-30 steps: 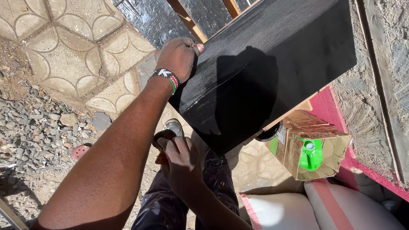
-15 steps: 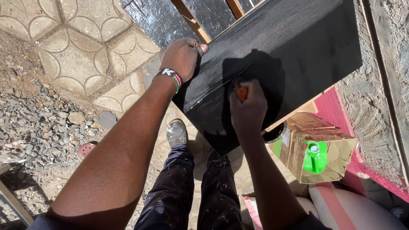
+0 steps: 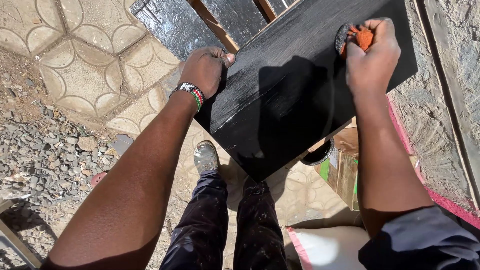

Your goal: Painting a wooden board with black paint using a sponge

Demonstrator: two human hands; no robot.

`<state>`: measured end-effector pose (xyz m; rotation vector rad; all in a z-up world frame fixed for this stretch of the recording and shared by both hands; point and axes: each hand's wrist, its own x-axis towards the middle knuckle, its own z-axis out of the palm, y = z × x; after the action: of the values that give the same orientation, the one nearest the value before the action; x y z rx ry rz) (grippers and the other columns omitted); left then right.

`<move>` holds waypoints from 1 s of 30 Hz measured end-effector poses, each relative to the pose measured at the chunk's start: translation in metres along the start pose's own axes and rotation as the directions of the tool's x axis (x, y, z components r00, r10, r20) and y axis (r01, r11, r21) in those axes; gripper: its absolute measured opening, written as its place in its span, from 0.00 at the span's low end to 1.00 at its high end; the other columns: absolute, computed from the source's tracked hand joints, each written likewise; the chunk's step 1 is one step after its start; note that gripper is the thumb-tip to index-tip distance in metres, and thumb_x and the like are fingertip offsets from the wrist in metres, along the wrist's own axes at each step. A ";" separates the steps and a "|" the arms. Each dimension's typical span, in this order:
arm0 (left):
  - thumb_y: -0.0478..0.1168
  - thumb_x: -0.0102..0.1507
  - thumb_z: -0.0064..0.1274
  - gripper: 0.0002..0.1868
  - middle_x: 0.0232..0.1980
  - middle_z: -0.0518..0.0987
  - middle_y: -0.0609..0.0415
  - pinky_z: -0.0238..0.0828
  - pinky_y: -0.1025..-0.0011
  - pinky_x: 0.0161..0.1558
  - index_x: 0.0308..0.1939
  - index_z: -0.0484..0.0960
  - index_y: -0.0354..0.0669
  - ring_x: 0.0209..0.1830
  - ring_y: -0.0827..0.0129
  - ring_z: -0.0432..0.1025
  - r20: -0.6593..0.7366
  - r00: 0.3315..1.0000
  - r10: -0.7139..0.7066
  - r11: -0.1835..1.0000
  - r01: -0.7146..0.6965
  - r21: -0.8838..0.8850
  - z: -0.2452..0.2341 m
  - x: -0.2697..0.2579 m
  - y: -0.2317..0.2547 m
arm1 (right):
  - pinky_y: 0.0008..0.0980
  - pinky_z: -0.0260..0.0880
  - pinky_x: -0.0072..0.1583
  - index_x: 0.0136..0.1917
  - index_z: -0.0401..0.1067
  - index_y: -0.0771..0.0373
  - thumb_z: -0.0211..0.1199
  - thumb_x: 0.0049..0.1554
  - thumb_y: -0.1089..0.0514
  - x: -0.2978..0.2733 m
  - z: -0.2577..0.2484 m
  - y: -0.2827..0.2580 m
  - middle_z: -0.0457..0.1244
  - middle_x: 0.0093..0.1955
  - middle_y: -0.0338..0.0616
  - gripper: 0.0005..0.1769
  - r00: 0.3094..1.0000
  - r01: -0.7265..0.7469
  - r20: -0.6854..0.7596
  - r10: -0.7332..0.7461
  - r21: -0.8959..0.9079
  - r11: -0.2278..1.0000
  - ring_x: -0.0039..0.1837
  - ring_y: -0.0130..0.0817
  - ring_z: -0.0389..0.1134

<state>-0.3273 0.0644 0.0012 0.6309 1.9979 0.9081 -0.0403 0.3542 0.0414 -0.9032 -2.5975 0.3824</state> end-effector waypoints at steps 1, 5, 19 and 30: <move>0.58 0.79 0.61 0.25 0.30 0.85 0.48 0.79 0.52 0.59 0.32 0.90 0.51 0.46 0.44 0.85 -0.014 1.000 -0.001 1.000 0.001 0.003 -0.001 0.002 -0.001 | 0.51 0.75 0.54 0.61 0.83 0.62 0.78 0.68 0.70 0.000 0.001 -0.016 0.70 0.49 0.53 0.11 0.996 -0.091 0.022 0.089 0.112 0.990 0.51 0.58 0.74; 0.59 0.78 0.62 0.24 0.28 0.84 0.53 0.80 0.54 0.56 0.31 0.90 0.54 0.44 0.46 0.86 -0.043 0.999 -0.006 1.000 0.006 0.001 -0.004 0.005 0.002 | 0.59 0.76 0.52 0.59 0.79 0.62 0.72 0.63 0.65 -0.105 0.045 -0.185 0.66 0.46 0.61 0.11 0.955 -0.290 0.156 0.254 0.291 0.912 0.49 0.71 0.73; 0.61 0.80 0.58 0.24 0.34 0.79 0.60 0.60 0.49 0.72 0.33 0.80 0.57 0.53 0.53 0.77 -0.026 0.999 -0.028 0.995 0.031 0.094 0.004 0.009 -0.009 | 0.50 0.74 0.52 0.56 0.81 0.59 0.73 0.69 0.68 -0.015 0.037 -0.014 0.67 0.51 0.46 0.06 0.988 0.096 0.122 -0.095 -0.001 0.995 0.54 0.49 0.71; 0.60 0.79 0.61 0.31 0.32 0.73 0.66 0.56 0.52 0.51 0.26 0.68 0.56 0.43 0.64 0.76 -0.083 0.996 0.027 0.982 -0.011 0.188 0.013 0.020 -0.018 | 0.44 0.73 0.51 0.53 0.72 0.54 0.74 0.63 0.59 -0.145 0.054 -0.293 0.72 0.46 0.37 0.11 0.856 -0.438 0.427 0.291 0.300 0.847 0.46 0.39 0.74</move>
<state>-0.3287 0.0721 -0.0271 0.7278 2.1749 0.7744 -0.1149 0.0319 0.0643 -1.2847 -2.4947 1.2401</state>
